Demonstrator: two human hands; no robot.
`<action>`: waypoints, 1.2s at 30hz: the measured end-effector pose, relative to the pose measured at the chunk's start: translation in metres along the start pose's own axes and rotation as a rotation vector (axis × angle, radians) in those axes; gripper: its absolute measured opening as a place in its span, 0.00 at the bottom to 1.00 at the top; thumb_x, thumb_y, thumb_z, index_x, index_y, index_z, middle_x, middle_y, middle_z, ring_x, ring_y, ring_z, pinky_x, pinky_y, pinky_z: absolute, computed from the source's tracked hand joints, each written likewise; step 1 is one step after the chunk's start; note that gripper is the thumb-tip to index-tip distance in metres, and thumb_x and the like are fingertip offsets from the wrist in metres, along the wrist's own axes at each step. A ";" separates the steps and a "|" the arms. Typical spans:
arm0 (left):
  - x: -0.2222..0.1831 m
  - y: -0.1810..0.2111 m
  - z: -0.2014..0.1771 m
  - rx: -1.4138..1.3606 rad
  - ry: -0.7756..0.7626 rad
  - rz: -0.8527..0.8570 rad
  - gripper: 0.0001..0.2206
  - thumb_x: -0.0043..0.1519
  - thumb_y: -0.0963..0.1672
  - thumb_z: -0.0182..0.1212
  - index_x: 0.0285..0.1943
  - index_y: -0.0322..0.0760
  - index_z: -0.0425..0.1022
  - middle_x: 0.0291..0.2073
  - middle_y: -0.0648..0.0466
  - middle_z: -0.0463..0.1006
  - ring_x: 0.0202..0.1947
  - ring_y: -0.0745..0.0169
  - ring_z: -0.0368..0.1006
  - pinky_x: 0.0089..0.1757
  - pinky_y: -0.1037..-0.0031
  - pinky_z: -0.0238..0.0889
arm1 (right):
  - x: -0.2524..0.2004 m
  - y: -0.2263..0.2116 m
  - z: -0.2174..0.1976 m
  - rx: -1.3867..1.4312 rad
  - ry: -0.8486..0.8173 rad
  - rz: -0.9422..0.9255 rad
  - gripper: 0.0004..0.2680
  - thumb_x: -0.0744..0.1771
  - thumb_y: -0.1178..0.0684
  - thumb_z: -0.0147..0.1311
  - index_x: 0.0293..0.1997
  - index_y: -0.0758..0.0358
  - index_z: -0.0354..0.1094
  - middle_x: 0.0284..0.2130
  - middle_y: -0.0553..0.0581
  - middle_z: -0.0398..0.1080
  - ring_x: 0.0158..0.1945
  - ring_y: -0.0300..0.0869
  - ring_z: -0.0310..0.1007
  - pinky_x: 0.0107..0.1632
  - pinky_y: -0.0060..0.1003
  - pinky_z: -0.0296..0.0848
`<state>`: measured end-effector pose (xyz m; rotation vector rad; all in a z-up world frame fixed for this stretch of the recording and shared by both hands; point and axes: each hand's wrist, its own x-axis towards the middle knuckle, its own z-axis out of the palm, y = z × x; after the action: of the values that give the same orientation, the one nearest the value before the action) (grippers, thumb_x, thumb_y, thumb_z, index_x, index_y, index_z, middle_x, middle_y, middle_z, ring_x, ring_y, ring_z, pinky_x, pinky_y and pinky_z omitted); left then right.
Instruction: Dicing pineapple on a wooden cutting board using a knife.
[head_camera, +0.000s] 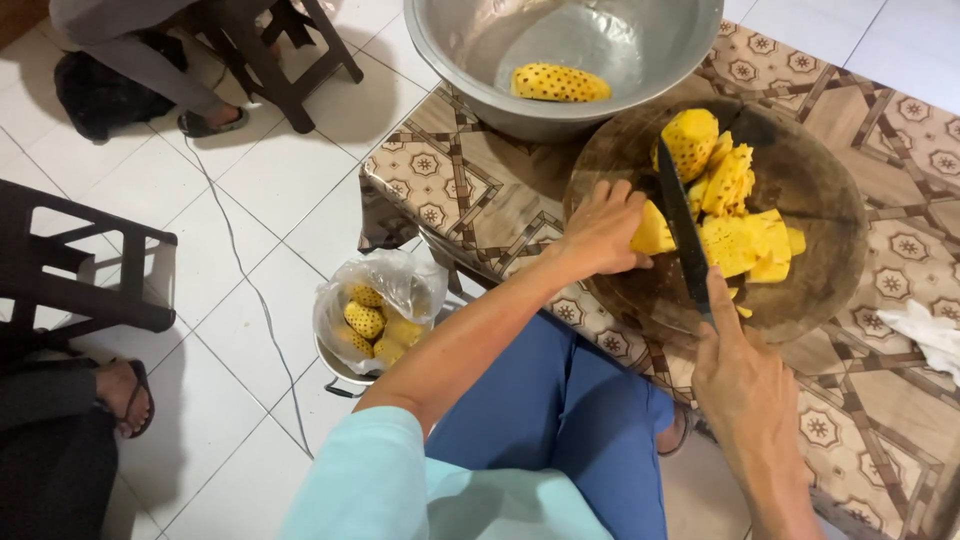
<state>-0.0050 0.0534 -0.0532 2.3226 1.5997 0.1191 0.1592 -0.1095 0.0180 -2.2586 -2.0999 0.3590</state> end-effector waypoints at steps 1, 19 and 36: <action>0.000 0.001 -0.002 0.001 0.000 -0.001 0.39 0.52 0.59 0.75 0.65 0.36 0.65 0.56 0.50 0.66 0.57 0.49 0.60 0.55 0.58 0.62 | -0.001 -0.004 -0.005 0.001 0.000 -0.001 0.26 0.71 0.50 0.40 0.82 0.39 0.39 0.27 0.62 0.74 0.23 0.58 0.73 0.27 0.55 0.73; 0.013 0.013 -0.021 -0.034 -0.136 -0.003 0.27 0.56 0.45 0.72 0.63 0.36 0.66 0.56 0.50 0.68 0.59 0.44 0.61 0.49 0.59 0.71 | 0.012 -0.003 -0.008 -0.313 -0.078 -0.141 0.29 0.71 0.50 0.41 0.83 0.45 0.30 0.20 0.58 0.70 0.15 0.47 0.69 0.21 0.43 0.73; 0.013 0.012 0.010 0.025 0.024 0.035 0.27 0.51 0.42 0.74 0.58 0.30 0.67 0.52 0.46 0.67 0.55 0.40 0.62 0.43 0.64 0.74 | 0.020 -0.007 0.000 0.041 -0.169 -0.025 0.24 0.72 0.50 0.36 0.81 0.47 0.34 0.11 0.56 0.65 0.12 0.49 0.66 0.19 0.45 0.71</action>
<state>0.0129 0.0595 -0.0603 2.3774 1.5817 0.1359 0.1535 -0.0888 0.0166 -2.2495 -2.1736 0.6053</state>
